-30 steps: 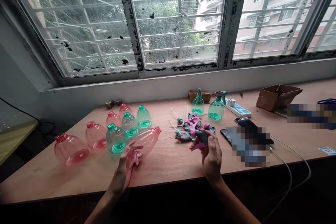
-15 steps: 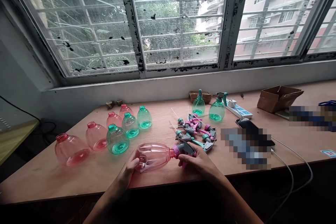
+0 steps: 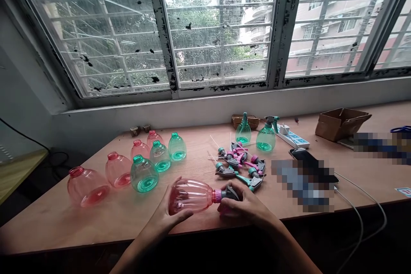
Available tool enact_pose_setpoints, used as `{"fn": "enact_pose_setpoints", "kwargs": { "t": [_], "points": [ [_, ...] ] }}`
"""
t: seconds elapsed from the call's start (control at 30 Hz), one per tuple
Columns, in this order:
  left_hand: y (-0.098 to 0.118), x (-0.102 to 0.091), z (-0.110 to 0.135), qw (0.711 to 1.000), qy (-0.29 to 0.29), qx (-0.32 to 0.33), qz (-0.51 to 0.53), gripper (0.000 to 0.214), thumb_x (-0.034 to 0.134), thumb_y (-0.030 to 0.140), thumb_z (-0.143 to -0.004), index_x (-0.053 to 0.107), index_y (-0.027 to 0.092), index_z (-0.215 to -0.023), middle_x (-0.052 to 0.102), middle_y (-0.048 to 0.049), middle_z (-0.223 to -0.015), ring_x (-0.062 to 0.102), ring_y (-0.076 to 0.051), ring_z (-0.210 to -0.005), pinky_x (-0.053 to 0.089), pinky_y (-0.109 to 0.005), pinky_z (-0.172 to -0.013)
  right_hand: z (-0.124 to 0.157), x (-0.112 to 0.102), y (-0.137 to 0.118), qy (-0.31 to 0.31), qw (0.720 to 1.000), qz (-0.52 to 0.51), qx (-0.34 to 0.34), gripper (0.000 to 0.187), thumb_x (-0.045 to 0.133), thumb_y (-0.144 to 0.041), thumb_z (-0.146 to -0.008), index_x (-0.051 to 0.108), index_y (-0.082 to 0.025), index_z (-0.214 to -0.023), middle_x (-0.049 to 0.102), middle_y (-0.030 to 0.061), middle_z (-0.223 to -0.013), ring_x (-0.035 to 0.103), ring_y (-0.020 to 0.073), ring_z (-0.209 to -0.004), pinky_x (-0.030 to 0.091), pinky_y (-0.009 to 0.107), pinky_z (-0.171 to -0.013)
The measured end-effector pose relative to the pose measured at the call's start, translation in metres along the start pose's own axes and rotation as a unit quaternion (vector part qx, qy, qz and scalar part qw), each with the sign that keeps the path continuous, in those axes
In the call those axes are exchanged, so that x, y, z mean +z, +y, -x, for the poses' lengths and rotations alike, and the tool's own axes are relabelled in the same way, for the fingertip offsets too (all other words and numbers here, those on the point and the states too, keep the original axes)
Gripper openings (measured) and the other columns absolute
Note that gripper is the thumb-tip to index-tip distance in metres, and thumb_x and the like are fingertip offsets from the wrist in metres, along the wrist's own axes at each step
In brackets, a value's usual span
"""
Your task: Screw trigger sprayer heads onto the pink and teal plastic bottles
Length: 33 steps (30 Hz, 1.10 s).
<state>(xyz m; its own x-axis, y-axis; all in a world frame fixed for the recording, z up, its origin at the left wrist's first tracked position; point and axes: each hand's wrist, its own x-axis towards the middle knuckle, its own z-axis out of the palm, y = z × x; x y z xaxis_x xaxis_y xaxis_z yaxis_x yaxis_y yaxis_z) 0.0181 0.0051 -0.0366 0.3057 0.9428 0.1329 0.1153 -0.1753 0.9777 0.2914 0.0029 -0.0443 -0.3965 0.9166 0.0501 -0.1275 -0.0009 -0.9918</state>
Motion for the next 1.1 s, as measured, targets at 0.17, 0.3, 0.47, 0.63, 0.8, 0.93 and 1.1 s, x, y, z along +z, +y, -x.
{"fn": "enact_pose_setpoints", "kwargs": {
  "t": [0.17,0.3,0.47,0.63,0.8,0.93,1.1],
  "points": [
    [-0.002,0.007,-0.012,0.999,-0.032,-0.031,0.020,0.104,0.083,0.044,-0.072,0.020,0.016,-0.150,0.053,-0.0170,-0.129,0.057,-0.031,-0.116,0.045,-0.045,-0.102,0.002,0.003,-0.003,0.025,1.000,-0.003,-0.002,0.047,0.080,-0.045,-0.077,0.056,-0.019,-0.109,0.076,0.0042,-0.080,0.074,0.0240,-0.075,0.059,0.039,-0.075],
    [-0.004,0.006,-0.012,1.000,-0.009,-0.010,0.012,0.099,0.084,0.041,-0.073,0.025,0.020,-0.150,0.055,-0.0138,-0.125,0.056,-0.030,-0.119,0.044,-0.044,-0.104,0.001,0.003,-0.002,0.036,0.999,0.001,0.010,0.046,0.081,-0.043,-0.077,0.059,-0.019,-0.110,0.075,0.0038,-0.083,0.073,0.0241,-0.081,0.060,0.041,-0.078],
    [-0.001,0.005,-0.010,0.998,0.024,-0.009,0.051,0.095,0.084,0.044,-0.071,0.032,0.019,-0.147,0.058,-0.0144,-0.122,0.058,-0.033,-0.114,0.046,-0.046,-0.100,0.000,0.005,-0.001,0.032,0.997,0.061,-0.023,0.041,0.076,-0.044,-0.082,0.060,-0.017,-0.109,0.075,0.0041,-0.080,0.072,0.0214,-0.076,0.059,0.036,-0.075],
    [0.004,0.010,-0.003,0.999,0.032,-0.003,-0.025,0.092,0.078,0.043,-0.080,0.023,0.021,-0.150,0.053,-0.0153,-0.130,0.052,-0.031,-0.124,0.041,-0.044,-0.107,-0.002,0.002,0.000,0.037,0.997,0.068,-0.020,0.044,0.077,-0.047,-0.080,0.060,-0.017,-0.106,0.072,0.0029,-0.079,0.070,0.0214,-0.072,0.059,0.036,-0.072],
    [0.001,0.008,0.000,0.996,0.019,0.002,-0.089,0.089,0.079,0.043,-0.078,0.027,0.019,-0.145,0.057,-0.0155,-0.125,0.058,-0.030,-0.114,0.044,-0.045,-0.102,-0.003,-0.001,0.004,0.070,0.988,0.130,-0.035,0.044,0.080,-0.048,-0.076,0.065,-0.019,-0.105,0.069,0.0028,-0.089,0.068,0.0217,-0.079,0.057,0.033,-0.073],
    [0.005,0.009,0.002,0.996,0.023,0.010,-0.085,0.090,0.079,0.043,-0.078,0.026,0.020,-0.147,0.046,-0.0177,-0.141,0.052,-0.032,-0.122,0.042,-0.045,-0.105,-0.004,-0.001,0.008,0.076,0.986,0.144,-0.027,0.045,0.080,-0.049,-0.074,0.064,-0.019,-0.104,0.067,0.0015,-0.082,0.066,0.0217,-0.074,0.058,0.034,-0.068],
    [0.007,0.009,0.002,0.998,0.040,0.024,-0.050,0.090,0.075,0.044,-0.081,0.023,0.022,-0.150,0.042,-0.0159,-0.144,0.050,-0.031,-0.125,0.038,-0.046,-0.109,-0.003,-0.001,0.005,0.079,0.978,0.186,-0.052,0.042,0.078,-0.047,-0.077,0.065,-0.019,-0.106,0.067,0.0043,-0.091,0.065,0.0240,-0.083,0.056,0.036,-0.077]
  ]
}}
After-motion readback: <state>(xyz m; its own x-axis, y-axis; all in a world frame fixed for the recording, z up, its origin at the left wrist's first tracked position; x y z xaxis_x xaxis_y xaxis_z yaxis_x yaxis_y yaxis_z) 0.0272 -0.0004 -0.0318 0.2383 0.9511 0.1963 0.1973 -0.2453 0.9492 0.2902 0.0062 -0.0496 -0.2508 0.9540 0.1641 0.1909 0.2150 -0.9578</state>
